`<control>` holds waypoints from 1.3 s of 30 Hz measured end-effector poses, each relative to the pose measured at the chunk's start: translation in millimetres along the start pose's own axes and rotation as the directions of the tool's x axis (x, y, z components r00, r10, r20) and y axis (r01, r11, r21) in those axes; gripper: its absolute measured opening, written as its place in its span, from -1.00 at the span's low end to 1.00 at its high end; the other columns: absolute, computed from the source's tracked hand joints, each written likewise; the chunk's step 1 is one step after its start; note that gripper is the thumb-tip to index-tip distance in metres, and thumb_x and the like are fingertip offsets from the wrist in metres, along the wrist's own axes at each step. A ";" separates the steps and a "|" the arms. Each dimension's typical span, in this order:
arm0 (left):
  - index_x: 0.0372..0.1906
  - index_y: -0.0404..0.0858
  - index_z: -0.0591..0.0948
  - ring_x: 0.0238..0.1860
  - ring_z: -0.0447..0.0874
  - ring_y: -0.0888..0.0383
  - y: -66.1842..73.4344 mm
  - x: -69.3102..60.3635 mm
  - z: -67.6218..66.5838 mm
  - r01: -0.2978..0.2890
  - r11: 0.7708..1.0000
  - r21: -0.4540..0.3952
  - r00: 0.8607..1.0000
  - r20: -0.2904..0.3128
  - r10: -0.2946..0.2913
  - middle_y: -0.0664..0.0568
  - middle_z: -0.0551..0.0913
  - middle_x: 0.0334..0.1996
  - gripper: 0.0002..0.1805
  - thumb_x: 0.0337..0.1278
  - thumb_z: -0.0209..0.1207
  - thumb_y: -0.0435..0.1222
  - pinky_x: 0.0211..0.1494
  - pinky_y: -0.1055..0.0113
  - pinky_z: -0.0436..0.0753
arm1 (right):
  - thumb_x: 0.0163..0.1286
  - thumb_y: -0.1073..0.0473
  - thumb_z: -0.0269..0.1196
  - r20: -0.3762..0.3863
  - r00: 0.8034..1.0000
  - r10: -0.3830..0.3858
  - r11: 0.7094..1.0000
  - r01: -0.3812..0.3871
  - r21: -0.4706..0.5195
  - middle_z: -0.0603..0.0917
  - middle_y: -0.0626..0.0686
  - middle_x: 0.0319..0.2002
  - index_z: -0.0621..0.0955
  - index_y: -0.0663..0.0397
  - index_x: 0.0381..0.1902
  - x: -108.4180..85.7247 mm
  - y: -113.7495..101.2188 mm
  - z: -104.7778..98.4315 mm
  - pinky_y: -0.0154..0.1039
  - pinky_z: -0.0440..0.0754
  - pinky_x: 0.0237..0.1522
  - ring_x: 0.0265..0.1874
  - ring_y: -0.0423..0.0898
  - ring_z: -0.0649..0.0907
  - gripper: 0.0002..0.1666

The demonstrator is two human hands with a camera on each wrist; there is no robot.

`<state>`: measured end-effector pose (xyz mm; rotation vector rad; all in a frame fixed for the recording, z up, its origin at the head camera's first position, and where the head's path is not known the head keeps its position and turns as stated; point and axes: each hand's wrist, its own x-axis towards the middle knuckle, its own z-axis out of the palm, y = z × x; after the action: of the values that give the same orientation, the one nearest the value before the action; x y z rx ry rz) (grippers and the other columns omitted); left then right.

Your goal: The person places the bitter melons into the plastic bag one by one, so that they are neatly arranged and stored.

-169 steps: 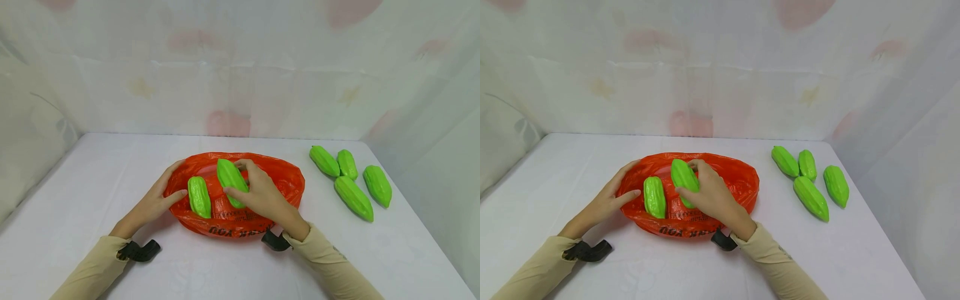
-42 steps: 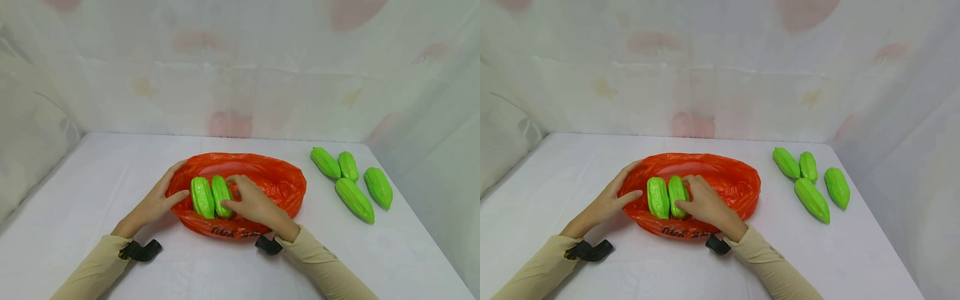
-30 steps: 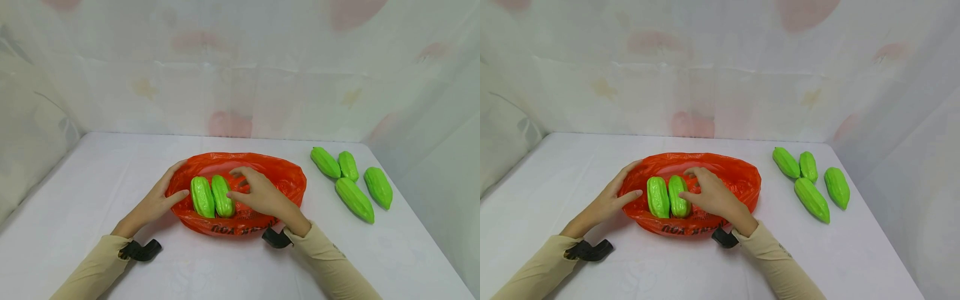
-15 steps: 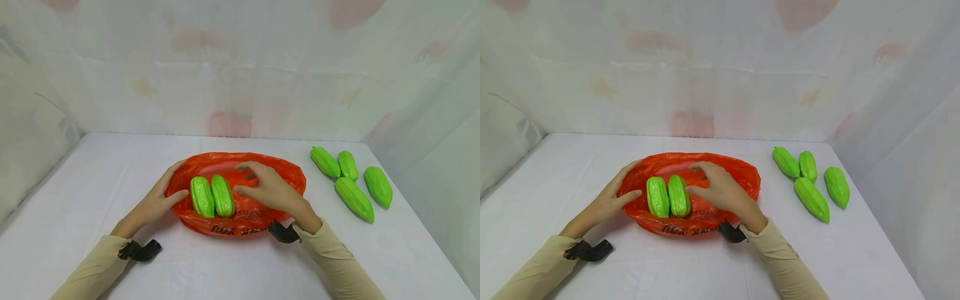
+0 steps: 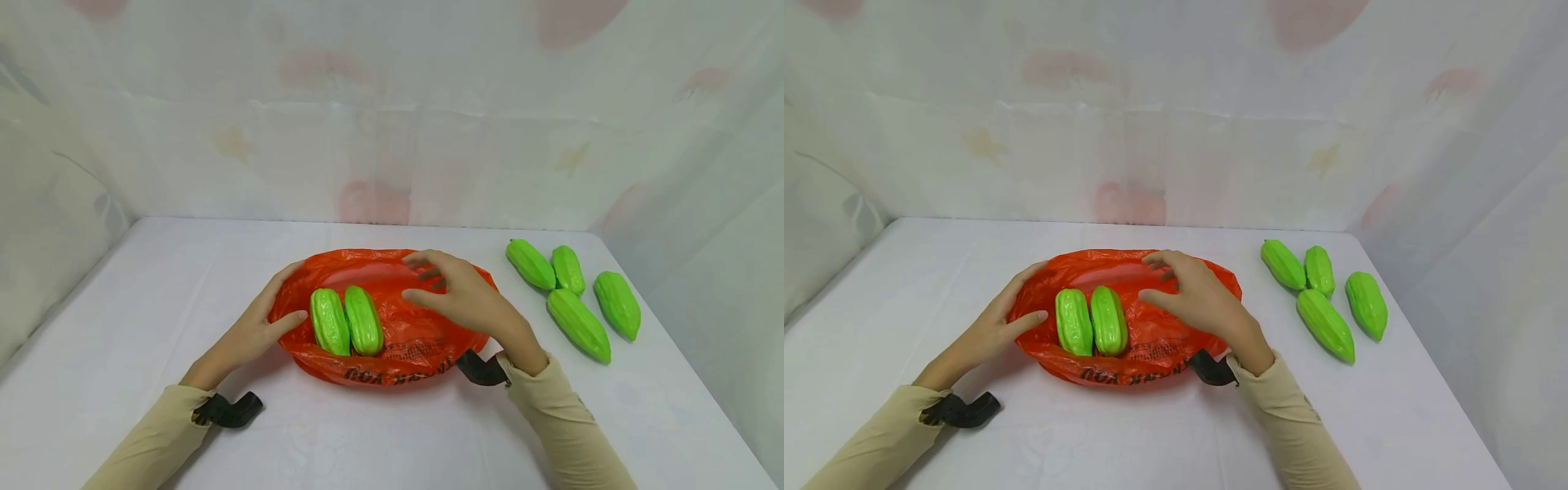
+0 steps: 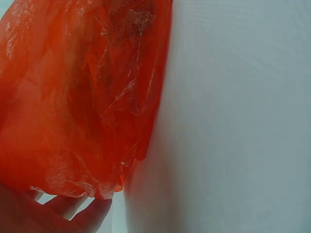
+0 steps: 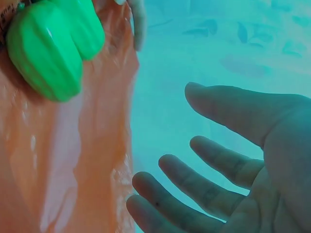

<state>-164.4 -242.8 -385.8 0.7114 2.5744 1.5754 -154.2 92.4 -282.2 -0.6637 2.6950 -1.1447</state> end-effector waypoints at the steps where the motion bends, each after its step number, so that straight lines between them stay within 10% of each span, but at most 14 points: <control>1: 0.57 0.06 0.03 0.49 0.16 -0.19 0.1 0.0 0.0 0.001 1.000 0.001 1.000 0.001 -0.001 -0.07 0.13 0.54 -0.18 0.35 0.13 -0.34 0.40 -0.36 0.27 | 0.35 0.03 0.34 -0.007 1.000 0.000 1.000 0.000 -0.001 0.61 0.01 0.19 0.49 0.01 0.28 -0.2 0.4 -2.1 0.03 0.58 0.21 0.12 -0.01 0.63 -0.41; 39: 0.58 0.04 0.02 0.49 0.16 -0.19 1.2 0.2 -0.3 -0.001 1.000 0.013 1.000 0.002 0.001 -0.07 0.13 0.54 -0.18 0.35 0.13 -0.34 0.40 -0.34 0.27 | 0.38 0.12 0.30 -0.206 0.977 0.054 0.991 -0.077 -0.107 0.55 0.21 0.24 0.43 0.14 0.33 -6.6 51.4 -55.5 0.15 0.55 0.22 0.19 0.21 0.59 -0.39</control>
<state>-164.2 -242.5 -384.6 0.7144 2.5859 1.5591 -182.2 163.0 -280.2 -0.4930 2.9482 -1.1034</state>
